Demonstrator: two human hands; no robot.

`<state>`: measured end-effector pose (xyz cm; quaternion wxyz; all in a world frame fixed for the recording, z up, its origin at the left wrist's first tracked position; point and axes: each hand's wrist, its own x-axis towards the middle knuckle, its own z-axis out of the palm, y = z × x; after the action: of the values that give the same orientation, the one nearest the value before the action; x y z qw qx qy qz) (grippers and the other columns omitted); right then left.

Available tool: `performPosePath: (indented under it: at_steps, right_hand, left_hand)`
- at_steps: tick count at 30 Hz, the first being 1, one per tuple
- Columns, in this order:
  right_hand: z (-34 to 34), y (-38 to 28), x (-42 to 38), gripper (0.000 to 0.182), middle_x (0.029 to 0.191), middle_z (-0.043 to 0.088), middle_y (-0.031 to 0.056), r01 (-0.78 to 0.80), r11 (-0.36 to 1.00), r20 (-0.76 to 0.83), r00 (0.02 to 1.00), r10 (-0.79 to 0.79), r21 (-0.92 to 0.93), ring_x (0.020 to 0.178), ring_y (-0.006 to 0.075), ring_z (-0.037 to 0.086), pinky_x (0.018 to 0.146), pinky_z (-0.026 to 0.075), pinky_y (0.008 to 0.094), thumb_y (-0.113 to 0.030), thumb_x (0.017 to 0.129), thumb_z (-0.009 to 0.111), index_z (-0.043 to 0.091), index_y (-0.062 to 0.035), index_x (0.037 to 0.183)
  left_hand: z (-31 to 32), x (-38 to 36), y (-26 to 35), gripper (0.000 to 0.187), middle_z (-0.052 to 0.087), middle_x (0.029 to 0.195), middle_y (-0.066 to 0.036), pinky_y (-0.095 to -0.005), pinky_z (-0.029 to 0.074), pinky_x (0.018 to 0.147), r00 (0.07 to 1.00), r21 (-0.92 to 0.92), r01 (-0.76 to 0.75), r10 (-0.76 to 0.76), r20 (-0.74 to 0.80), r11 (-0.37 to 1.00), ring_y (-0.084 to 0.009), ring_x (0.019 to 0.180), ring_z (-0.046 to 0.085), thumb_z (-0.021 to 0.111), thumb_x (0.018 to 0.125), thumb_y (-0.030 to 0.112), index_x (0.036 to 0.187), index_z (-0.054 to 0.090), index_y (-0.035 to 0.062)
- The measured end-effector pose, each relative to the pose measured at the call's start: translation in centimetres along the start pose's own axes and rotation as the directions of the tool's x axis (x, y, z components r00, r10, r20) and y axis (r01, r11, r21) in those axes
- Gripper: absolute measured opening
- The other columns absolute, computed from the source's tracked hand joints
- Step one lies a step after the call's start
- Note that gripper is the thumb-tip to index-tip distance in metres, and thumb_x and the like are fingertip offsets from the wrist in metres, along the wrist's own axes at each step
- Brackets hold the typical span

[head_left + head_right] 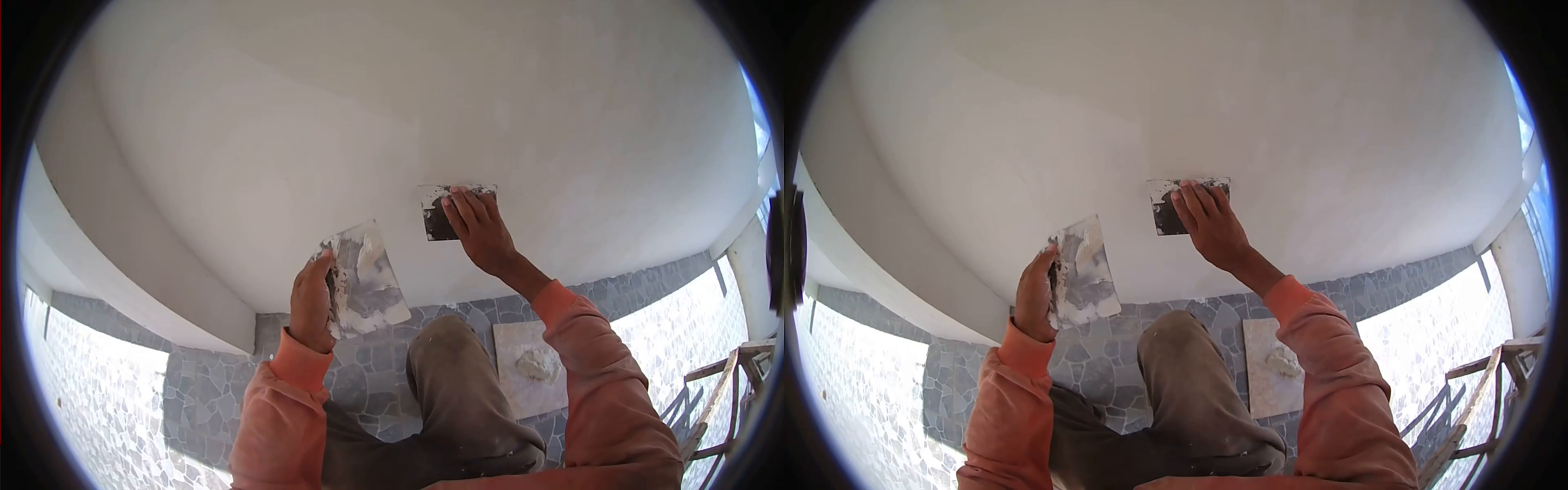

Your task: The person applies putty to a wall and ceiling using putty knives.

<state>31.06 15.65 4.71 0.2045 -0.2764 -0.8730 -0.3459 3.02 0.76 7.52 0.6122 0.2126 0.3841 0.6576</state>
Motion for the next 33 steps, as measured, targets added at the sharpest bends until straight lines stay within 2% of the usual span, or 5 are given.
performPosePath:
  at_steps: [5,10,13,17,33]
  right_hand:
    - [-4.8,-2.0,-0.6,0.048,0.132,0.049,0.0203,-0.256,0.642,0.121,0.961,0.248,0.723,0.120,0.0336,0.051,0.099,0.045,0.0413,0.004,0.083,0.051,0.050,0.0032,0.131]
    - [-10.5,-3.9,1.9,0.032,0.066,0.053,0.0004,-0.576,0.077,0.461,0.721,0.517,0.814,0.063,0.0103,0.045,0.060,0.042,0.0288,-0.003,0.095,0.049,0.054,-0.0020,0.126]
    - [-13.0,-5.6,2.9,0.029,0.069,0.051,-0.0015,-0.366,0.122,0.261,0.825,0.501,0.923,0.062,0.0064,0.044,0.057,0.039,0.0248,-0.005,0.094,0.054,0.060,0.0011,0.121]
    - [-13.3,-6.8,6.5,0.062,0.147,0.046,0.0191,0.271,0.251,-0.292,0.955,0.050,0.929,0.140,0.0326,0.040,0.115,0.036,0.0449,0.011,0.081,0.054,0.044,0.0009,0.142]
    - [-10.6,-2.2,-1.1,0.054,0.147,0.045,0.0161,0.177,0.702,-0.011,0.972,-0.234,0.690,0.136,0.0297,0.045,0.116,0.037,0.0424,0.003,0.086,0.053,0.046,-0.0028,0.140]
  left_hand:
    - [0.6,-0.3,0.2,0.026,0.067,0.088,-0.008,-0.0314,0.059,0.065,1.000,-0.012,0.013,-0.014,-0.008,1.000,-0.0177,0.072,0.068,0.051,0.099,0.023,0.105,0.060,-0.0009]
    - [-0.8,0.8,0.2,0.031,0.067,0.096,-0.011,-0.0331,0.060,0.069,0.991,-0.007,0.115,-0.114,0.068,0.993,-0.0194,0.078,0.070,0.050,0.101,0.024,0.114,0.057,-0.0034]
    - [0.2,0.1,0.0,0.034,0.067,0.102,-0.013,-0.0350,0.061,0.073,0.972,-0.100,0.205,-0.190,0.138,0.974,-0.0214,0.083,0.070,0.048,0.102,0.024,0.119,0.056,-0.0048]
    - [0.1,-0.1,0.0,0.038,0.065,0.112,-0.016,-0.0374,0.059,0.084,0.937,-0.166,0.217,-0.157,0.313,0.962,-0.0236,0.097,0.069,0.046,0.102,0.023,0.126,0.052,-0.0065]
    - [0.8,-0.6,-1.1,0.025,0.067,0.097,-0.007,-0.0292,0.056,0.071,0.990,0.024,0.072,-0.075,0.121,0.997,-0.0162,0.082,0.067,0.055,0.099,0.022,0.111,0.060,0.0006]
